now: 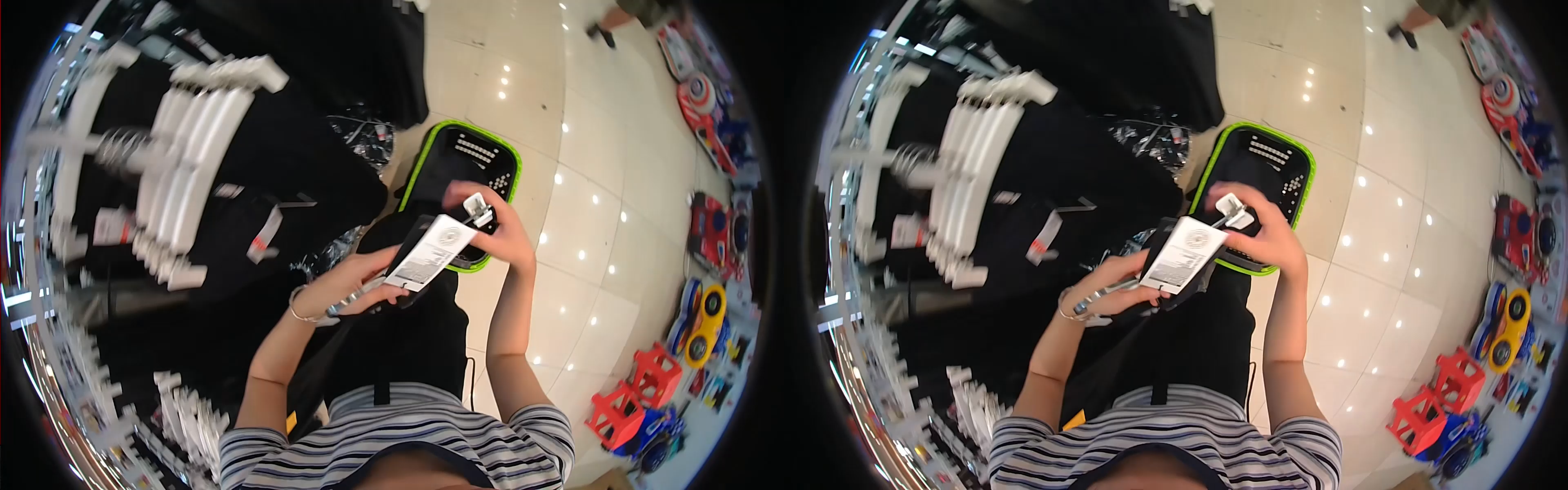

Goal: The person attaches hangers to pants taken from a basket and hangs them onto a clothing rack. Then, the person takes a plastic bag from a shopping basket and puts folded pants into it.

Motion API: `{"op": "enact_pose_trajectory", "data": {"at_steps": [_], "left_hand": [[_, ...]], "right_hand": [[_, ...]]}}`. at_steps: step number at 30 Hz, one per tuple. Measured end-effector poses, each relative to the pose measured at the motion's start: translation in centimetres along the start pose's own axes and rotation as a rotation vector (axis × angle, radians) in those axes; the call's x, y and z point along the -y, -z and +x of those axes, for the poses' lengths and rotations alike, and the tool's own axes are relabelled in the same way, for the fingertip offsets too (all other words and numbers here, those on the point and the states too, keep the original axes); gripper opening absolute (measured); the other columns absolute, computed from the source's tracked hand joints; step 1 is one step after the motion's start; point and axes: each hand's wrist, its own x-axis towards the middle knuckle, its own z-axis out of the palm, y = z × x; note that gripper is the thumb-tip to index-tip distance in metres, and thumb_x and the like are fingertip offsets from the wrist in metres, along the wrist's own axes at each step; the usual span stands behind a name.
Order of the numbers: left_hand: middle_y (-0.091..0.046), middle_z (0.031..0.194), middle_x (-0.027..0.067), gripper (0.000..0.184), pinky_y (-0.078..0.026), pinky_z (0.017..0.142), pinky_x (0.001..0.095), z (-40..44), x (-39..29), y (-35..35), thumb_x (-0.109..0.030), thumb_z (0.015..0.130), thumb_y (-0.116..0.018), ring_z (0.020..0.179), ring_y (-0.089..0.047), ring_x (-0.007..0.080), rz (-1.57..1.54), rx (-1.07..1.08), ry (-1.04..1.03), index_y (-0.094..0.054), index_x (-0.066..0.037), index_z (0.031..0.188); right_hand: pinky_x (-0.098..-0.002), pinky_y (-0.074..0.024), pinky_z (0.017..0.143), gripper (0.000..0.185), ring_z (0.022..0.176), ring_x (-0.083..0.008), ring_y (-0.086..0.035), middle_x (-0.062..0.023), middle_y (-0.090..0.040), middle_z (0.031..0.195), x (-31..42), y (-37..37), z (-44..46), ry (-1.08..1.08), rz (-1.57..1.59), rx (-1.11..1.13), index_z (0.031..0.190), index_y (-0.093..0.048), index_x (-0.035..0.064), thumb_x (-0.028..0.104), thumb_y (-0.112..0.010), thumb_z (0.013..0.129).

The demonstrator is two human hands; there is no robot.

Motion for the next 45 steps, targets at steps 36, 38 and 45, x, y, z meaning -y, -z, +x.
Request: {"op": "enact_pose_trajectory", "data": {"at_steps": [36,38,45], "left_hand": [[-0.041,0.096,0.0049,0.045,-0.040,0.083,0.0304,-22.7,-6.4,-3.9,-0.025,0.061,-0.064,0.087,-0.048,0.0171,0.548,-2.041,-1.077,-0.048,-0.004,0.097],[-0.044,0.106,0.0105,0.048,-0.047,0.083,0.0373,-24.0,-6.1,-5.4,-0.030,0.067,-0.059,0.095,-0.052,0.0222,0.476,-2.191,-1.118,-0.045,-0.002,0.102],[-0.047,0.111,0.0190,0.048,-0.052,0.082,0.0440,-31.5,-8.3,-9.8,-0.033,0.076,-0.052,0.095,-0.057,0.0276,0.593,-2.349,-1.179,-0.039,-0.003,0.111]], "right_hand": [[-0.0189,-0.0409,0.057,0.027,0.062,-0.0084,-0.052,-0.0036,-0.055,0.076,21.7,-10.2,5.3,0.228,0.451,-0.337,0.094,-0.051,0.0012,0.028,-0.054,0.090],[-0.0188,-0.0406,0.057,0.028,0.062,-0.0086,-0.051,-0.0048,-0.055,0.078,23.2,-12.0,3.4,0.238,0.487,-0.281,0.094,-0.050,0.0004,0.027,-0.053,0.090],[-0.0214,-0.0387,0.073,0.019,0.080,-0.0057,-0.047,-0.0001,-0.054,0.088,22.8,-17.6,2.6,0.036,0.516,0.558,0.102,-0.052,0.0035,0.018,-0.053,0.090]]}}
